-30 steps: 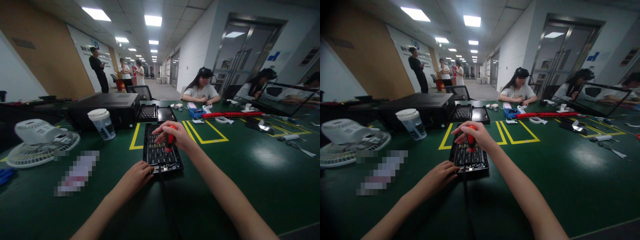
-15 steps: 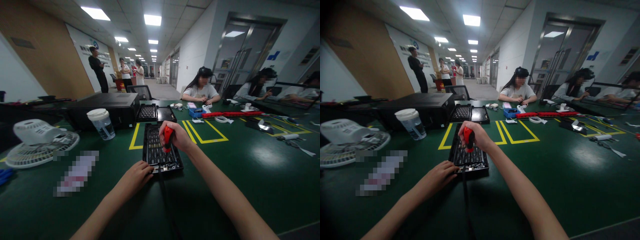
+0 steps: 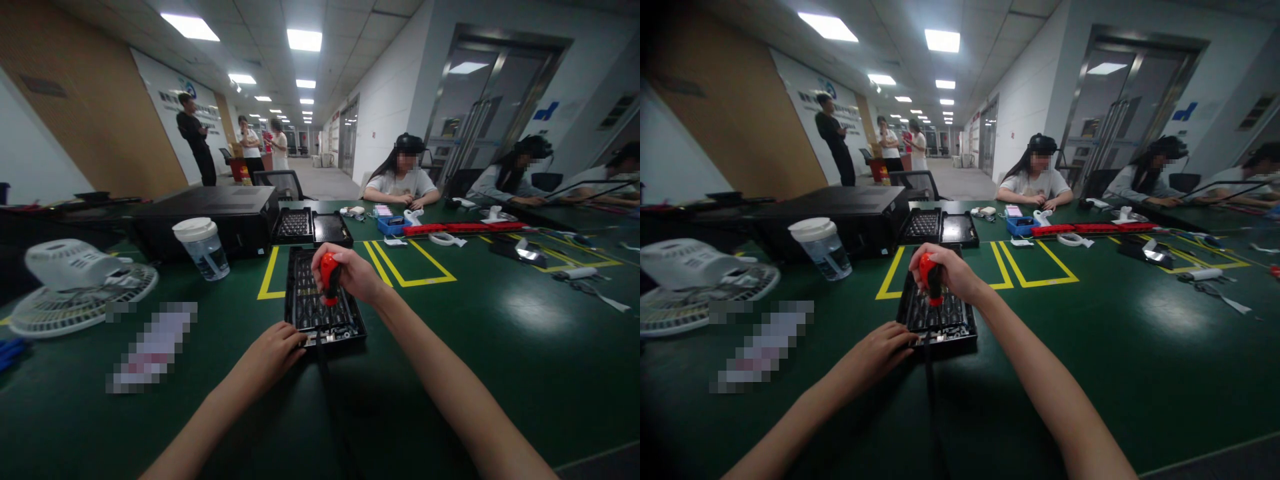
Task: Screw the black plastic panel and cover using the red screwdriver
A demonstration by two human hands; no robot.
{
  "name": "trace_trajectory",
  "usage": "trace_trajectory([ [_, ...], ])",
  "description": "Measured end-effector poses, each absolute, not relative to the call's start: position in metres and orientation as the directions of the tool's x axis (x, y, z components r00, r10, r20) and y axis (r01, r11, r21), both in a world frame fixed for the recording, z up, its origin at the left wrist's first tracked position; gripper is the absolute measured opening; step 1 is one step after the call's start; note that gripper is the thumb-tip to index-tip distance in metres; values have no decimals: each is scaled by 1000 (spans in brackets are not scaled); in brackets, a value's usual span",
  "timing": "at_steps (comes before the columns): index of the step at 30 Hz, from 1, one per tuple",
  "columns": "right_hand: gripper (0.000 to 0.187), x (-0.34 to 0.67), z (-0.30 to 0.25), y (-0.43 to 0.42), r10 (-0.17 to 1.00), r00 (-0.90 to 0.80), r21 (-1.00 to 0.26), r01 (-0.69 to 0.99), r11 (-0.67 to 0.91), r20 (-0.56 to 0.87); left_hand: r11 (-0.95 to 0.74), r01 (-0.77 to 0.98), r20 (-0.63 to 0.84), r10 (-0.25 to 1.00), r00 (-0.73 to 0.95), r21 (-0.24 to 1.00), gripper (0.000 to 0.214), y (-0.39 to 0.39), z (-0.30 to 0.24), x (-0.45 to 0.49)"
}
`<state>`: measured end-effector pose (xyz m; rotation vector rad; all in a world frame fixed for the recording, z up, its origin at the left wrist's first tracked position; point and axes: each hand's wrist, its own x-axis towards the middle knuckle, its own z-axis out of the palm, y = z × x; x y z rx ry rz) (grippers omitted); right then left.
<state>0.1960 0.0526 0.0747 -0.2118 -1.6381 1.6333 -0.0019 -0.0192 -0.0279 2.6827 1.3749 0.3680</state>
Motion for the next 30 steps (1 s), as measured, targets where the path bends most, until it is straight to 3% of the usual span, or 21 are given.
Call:
trace_trajectory([
  [30, 20, 205, 76, 59, 575, -724, -920, -357, 159, 380, -577, 791, 166, 816, 553, 205, 23, -21, -25, 0],
])
